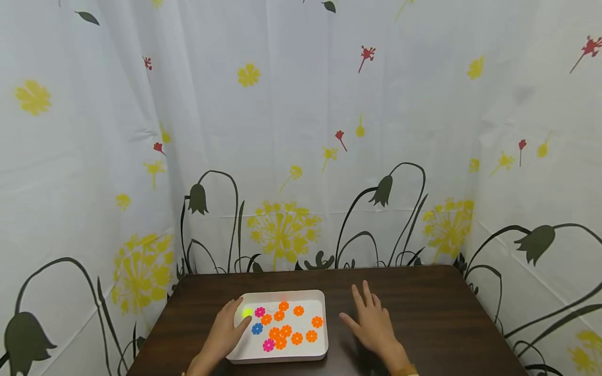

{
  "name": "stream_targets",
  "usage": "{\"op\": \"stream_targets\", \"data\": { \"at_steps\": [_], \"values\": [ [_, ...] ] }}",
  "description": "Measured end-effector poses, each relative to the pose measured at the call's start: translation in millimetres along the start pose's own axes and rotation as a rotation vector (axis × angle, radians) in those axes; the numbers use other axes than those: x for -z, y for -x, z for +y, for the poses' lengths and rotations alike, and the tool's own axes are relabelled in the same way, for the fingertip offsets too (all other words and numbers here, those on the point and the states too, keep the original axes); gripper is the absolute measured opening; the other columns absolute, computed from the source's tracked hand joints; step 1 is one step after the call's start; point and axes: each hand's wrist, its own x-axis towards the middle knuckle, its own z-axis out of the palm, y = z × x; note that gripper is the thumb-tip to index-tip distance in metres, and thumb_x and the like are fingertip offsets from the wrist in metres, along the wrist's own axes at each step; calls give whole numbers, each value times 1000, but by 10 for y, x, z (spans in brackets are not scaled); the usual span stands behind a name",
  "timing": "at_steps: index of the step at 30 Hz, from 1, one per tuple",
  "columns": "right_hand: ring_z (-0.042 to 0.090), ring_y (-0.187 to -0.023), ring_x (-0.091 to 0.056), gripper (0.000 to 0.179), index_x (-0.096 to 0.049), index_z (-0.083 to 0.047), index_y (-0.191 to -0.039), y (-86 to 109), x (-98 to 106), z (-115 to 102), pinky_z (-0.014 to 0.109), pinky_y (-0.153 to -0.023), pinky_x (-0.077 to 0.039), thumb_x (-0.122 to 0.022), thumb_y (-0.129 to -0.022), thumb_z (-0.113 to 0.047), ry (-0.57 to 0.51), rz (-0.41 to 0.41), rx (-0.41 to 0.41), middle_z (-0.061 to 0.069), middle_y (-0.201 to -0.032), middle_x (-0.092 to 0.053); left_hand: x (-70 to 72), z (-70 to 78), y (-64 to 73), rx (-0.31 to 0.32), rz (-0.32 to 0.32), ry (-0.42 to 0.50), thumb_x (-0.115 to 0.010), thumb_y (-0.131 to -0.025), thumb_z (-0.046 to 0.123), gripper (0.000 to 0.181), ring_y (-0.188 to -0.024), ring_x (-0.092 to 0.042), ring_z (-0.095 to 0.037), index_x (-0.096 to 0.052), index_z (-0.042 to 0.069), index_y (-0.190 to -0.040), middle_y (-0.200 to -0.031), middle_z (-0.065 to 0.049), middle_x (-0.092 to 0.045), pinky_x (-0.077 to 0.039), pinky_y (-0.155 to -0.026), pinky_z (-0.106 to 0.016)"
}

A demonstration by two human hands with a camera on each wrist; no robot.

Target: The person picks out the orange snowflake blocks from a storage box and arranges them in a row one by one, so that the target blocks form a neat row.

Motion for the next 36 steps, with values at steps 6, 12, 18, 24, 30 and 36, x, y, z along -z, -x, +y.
{"op": "stream_targets", "data": {
  "at_steps": [6,12,18,24,30,36],
  "values": [
    [51,-133,-55,84,-35,-14,-166,-112,-120,-133,73,-100,-45,-63,-101,-58,-35,-3,32,26,-170,-31,33,-133,-30,70,36,81,-82,-89,13,69,-126,-60,-53,-51,-11,-146,-137,-36,-60,-46,-107,-66],
    [49,-132,-55,77,-44,-11,-161,-267,-246,-391,69,-103,-46,-66,-101,-54,-45,7,96,24,-159,-48,105,-256,-57,134,50,129,-77,-90,4,53,-92,-73,-34,-58,-13,-137,-111,-28,-74,-59,-83,-53],
    [40,-123,-58,69,-56,-8,-152,-363,-318,-547,60,-97,-50,-69,-100,-50,38,58,204,19,-139,-63,113,-229,-137,172,48,110,-69,-91,-1,48,-96,-73,-36,-60,-12,-137,-112,-28,-74,-58,-87,-55],
    [34,-119,-60,56,-61,-7,-146,-373,-399,-640,55,-100,-53,-70,-101,-39,27,83,344,14,-129,-67,83,-229,-131,193,19,78,-65,-92,-4,43,-100,-71,-38,-63,-11,-134,-110,-25,-74,-57,-88,-56],
    [23,-115,-61,46,-66,-9,-141,-313,-492,-713,45,-99,-56,-71,-101,-32,0,85,434,5,-125,-69,34,-271,-69,184,6,65,-65,-92,-3,36,-95,-70,-32,-68,-11,-127,-104,-21,-75,-58,-85,-53],
    [23,-112,-64,45,-66,-9,-138,-319,-549,-755,46,-102,-56,-73,-100,-32,-16,67,455,5,-121,-69,41,-281,-57,199,-27,56,-66,-92,-2,36,-89,-69,-30,-67,-9,-127,-99,-18,-74,-58,-78,-50]
  ]
}}
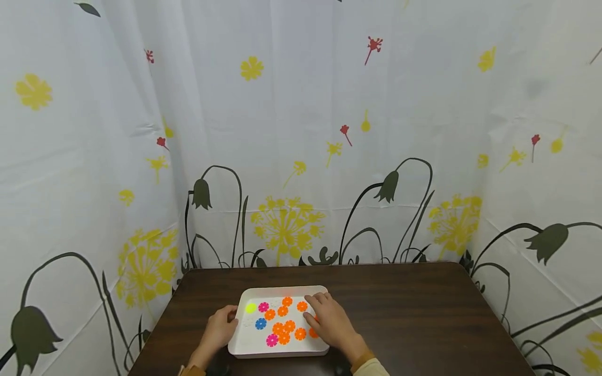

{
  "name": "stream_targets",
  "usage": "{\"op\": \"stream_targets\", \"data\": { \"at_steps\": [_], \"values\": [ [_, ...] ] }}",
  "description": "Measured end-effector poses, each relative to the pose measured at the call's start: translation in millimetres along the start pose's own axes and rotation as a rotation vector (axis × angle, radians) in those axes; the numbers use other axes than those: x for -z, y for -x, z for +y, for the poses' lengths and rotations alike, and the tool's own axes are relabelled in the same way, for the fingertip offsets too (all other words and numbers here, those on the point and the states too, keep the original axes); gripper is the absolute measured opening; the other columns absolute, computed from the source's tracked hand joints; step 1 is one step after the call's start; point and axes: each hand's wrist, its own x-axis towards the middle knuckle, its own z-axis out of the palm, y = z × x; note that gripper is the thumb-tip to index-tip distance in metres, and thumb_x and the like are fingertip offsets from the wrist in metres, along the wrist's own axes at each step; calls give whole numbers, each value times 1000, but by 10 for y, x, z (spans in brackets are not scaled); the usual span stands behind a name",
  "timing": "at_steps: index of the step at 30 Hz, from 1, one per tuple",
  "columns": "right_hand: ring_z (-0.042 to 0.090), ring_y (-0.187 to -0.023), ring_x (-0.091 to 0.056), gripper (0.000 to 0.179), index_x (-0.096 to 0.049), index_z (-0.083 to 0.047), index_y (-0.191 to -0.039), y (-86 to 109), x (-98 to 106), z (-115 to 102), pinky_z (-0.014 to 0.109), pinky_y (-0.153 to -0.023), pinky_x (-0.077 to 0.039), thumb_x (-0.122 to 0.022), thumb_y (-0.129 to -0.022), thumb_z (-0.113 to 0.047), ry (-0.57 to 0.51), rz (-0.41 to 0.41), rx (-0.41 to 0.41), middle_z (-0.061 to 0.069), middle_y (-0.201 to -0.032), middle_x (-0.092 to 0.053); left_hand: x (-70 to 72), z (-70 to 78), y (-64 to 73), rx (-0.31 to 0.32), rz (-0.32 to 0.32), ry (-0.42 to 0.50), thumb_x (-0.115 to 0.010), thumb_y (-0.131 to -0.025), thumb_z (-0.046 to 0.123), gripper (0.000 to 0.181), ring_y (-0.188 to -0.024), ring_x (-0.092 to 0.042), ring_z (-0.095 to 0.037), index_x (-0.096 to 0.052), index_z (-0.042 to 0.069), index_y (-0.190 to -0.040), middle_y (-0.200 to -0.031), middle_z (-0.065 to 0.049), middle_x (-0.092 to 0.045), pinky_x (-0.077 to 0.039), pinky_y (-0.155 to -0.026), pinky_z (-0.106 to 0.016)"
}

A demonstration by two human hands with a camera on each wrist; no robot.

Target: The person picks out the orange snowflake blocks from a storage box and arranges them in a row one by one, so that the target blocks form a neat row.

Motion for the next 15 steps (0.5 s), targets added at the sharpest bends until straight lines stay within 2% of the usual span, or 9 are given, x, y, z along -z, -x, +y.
{"op": "stream_targets", "data": {
  "at_steps": [6,12,15],
  "values": [
    [24,-106,-63,45,-68,-8,-135,-94,-3,64,45,-94,-59,-75,-99,-34,-12,-142,-41,6,-116,-69,34,12,-5,21,-22,-7,-67,-94,2,36,-84,-66,-26,-68,-5,-129,-96,-14,-72,-55,-72,-46],
    [18,-95,-59,39,-71,-12,-131,-197,-32,144,36,-85,-57,-75,-99,-34,45,-274,30,2,-107,-68,64,-4,7,10,-42,3,-67,-94,1,35,-84,-66,-26,-67,-6,-128,-95,-14,-72,-56,-73,-46],
    [18,-92,-60,35,-73,-14,-128,-225,-45,165,36,-85,-57,-75,-99,-31,61,-315,50,2,-106,-69,64,-19,10,18,-59,17,-68,-95,1,35,-85,-68,-25,-67,-6,-129,-95,-13,-74,-58,-74,-45]
  ]
}}
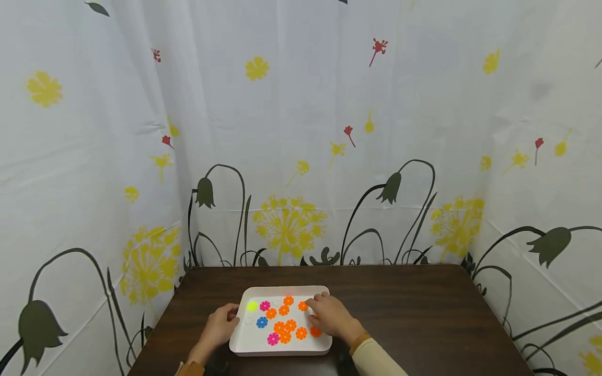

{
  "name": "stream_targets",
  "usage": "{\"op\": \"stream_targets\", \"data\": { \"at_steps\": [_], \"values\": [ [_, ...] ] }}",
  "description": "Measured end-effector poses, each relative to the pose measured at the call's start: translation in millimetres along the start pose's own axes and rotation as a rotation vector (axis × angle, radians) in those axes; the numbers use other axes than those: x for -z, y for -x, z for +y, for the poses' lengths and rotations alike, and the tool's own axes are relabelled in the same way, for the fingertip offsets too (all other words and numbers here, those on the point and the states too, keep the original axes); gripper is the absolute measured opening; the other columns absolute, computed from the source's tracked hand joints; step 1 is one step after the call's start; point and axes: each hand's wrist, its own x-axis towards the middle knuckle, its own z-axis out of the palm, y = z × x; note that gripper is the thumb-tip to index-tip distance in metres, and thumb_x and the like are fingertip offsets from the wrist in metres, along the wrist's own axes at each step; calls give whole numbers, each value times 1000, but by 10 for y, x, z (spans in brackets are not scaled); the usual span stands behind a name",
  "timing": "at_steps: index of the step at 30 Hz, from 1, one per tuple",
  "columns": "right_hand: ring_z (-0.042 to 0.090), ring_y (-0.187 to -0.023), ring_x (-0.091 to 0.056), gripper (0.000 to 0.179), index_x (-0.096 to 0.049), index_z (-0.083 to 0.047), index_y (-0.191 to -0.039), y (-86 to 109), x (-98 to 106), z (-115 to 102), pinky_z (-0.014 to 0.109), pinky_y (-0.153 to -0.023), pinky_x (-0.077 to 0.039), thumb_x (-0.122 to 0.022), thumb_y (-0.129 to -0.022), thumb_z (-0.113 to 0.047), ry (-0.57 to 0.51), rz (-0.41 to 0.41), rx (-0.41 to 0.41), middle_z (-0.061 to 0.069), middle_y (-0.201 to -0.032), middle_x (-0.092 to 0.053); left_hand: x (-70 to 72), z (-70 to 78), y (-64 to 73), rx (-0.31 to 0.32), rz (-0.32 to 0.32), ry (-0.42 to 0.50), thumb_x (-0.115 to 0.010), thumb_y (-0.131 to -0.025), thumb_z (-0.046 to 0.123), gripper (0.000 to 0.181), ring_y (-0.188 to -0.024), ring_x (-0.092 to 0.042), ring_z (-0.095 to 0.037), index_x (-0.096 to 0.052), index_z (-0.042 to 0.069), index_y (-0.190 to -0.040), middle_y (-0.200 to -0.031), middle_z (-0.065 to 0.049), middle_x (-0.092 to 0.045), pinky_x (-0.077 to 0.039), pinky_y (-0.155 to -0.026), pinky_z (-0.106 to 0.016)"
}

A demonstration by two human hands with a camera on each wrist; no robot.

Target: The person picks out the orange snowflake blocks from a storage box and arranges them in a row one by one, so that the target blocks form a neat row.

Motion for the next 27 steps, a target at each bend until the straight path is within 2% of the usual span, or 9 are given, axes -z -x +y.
{"op": "stream_targets", "data": {
  "at_steps": [5,9,13,21,27],
  "values": [
    [17,-89,-58,28,-74,-14,-120,-18,24,18,34,-83,-56,-79,-94,-25,72,-31,35,1,-102,-68,4,1,-14,-3,-6,9,-69,-94,1,36,-85,-68,-25,-66,-7,-130,-95,-14,-74,-58,-74,-45],
    [14,-81,-49,18,-76,-14,-103,-32,67,16,29,-73,-50,-83,-88,-23,148,-51,62,-1,-92,-62,4,5,-34,0,3,13,-69,-95,1,36,-83,-66,-24,-66,-6,-130,-95,-13,-73,-58,-73,-44],
    [13,-78,-46,12,-75,-15,-89,-34,90,0,27,-71,-47,-83,-87,-23,189,-77,61,-2,-89,-60,3,2,-42,4,2,8,-69,-95,1,36,-83,-66,-23,-67,-6,-130,-95,-12,-73,-56,-72,-43],
    [15,-78,-46,13,-74,-16,-83,-32,88,-47,28,-75,-47,-85,-84,-24,249,-112,44,-1,-88,-61,1,9,-10,10,-5,13,-68,-95,1,36,-82,-64,-23,-66,-5,-131,-95,-12,-71,-54,-71,-42],
    [15,-75,-47,15,-73,-17,-80,-33,63,-73,28,-75,-48,-88,-81,-19,306,-110,60,-2,-84,-60,7,-3,11,22,-2,6,-68,-96,1,35,-84,-62,-24,-67,-4,-130,-95,-11,-69,-53,-73,-43]
  ]
}}
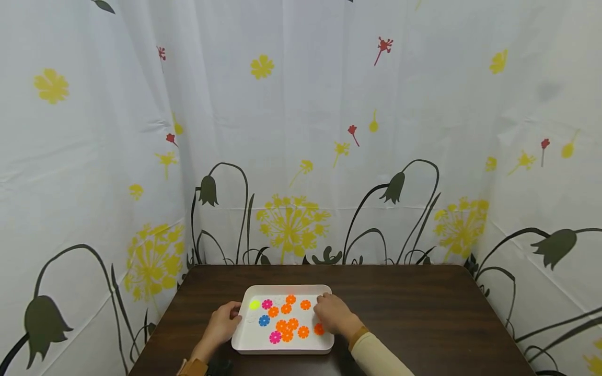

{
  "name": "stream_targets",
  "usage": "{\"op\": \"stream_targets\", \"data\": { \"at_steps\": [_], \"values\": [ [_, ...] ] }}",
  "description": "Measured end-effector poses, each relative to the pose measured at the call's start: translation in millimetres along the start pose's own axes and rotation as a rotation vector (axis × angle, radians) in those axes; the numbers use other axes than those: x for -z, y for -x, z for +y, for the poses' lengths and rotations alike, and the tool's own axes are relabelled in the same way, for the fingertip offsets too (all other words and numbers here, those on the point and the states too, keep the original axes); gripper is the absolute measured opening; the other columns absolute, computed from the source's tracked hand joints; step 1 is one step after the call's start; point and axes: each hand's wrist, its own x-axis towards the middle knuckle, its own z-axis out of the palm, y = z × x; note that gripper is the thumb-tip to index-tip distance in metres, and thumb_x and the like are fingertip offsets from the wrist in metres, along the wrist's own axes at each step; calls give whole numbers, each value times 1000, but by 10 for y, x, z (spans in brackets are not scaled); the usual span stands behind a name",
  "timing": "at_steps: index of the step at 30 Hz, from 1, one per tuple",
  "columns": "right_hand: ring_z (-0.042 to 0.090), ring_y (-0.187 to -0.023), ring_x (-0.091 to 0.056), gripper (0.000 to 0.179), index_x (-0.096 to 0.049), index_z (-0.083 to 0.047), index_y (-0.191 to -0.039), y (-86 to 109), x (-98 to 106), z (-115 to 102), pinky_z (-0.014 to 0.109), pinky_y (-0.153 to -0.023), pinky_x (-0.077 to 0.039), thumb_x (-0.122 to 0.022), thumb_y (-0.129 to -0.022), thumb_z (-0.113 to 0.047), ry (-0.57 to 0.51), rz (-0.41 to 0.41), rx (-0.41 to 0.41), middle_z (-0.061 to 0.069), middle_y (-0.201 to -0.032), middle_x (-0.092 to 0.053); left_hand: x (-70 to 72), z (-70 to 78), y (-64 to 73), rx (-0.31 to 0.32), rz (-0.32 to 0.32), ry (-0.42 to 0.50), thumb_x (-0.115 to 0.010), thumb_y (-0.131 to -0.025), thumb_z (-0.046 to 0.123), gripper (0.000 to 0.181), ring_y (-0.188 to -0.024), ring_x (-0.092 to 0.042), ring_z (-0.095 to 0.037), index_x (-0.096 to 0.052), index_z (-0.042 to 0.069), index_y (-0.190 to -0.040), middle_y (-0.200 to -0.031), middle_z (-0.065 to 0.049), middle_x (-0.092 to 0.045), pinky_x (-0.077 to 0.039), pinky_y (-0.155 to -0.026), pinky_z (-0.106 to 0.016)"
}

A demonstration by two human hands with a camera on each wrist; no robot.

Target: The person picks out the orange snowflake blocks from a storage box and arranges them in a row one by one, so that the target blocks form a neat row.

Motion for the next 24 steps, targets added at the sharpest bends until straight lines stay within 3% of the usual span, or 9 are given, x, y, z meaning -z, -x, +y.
{"op": "stream_targets", "data": {
  "at_steps": [7,12,18,24],
  "values": [
    [15,-73,-48,17,-71,-18,-79,-17,4,-35,28,-76,-49,-87,-80,-12,36,36,11,-2,-78,-61,1,50,23,21,25,-64,-68,-94,1,36,-90,-67,-28,-67,-2,-129,-101,-13,-72,-54,-78,-54],
    [15,-74,-48,19,-71,-19,-80,-32,-15,-13,27,-74,-47,-89,-79,-15,31,23,0,-3,-78,-60,-15,87,9,14,37,-80,-68,-93,0,37,-89,-68,-28,-67,-1,-129,-100,-12,-73,-53,-76,-55],
    [14,-75,-45,16,-73,-20,-78,-19,-38,27,27,-72,-44,-87,-82,-15,-88,20,-10,-4,-80,-55,-28,99,-6,14,43,-83,-68,-92,0,38,-87,-67,-27,-67,0,-130,-100,-11,-73,-53,-75,-53],
    [10,-81,-49,10,-71,-22,-93,94,7,122,28,-73,-46,-81,-93,-18,-273,161,-46,-9,-86,-58,-35,106,-3,22,41,-98,-68,-93,0,39,-89,-68,-27,-66,0,-132,-102,-12,-73,-54,-77,-54]
  ]
}}
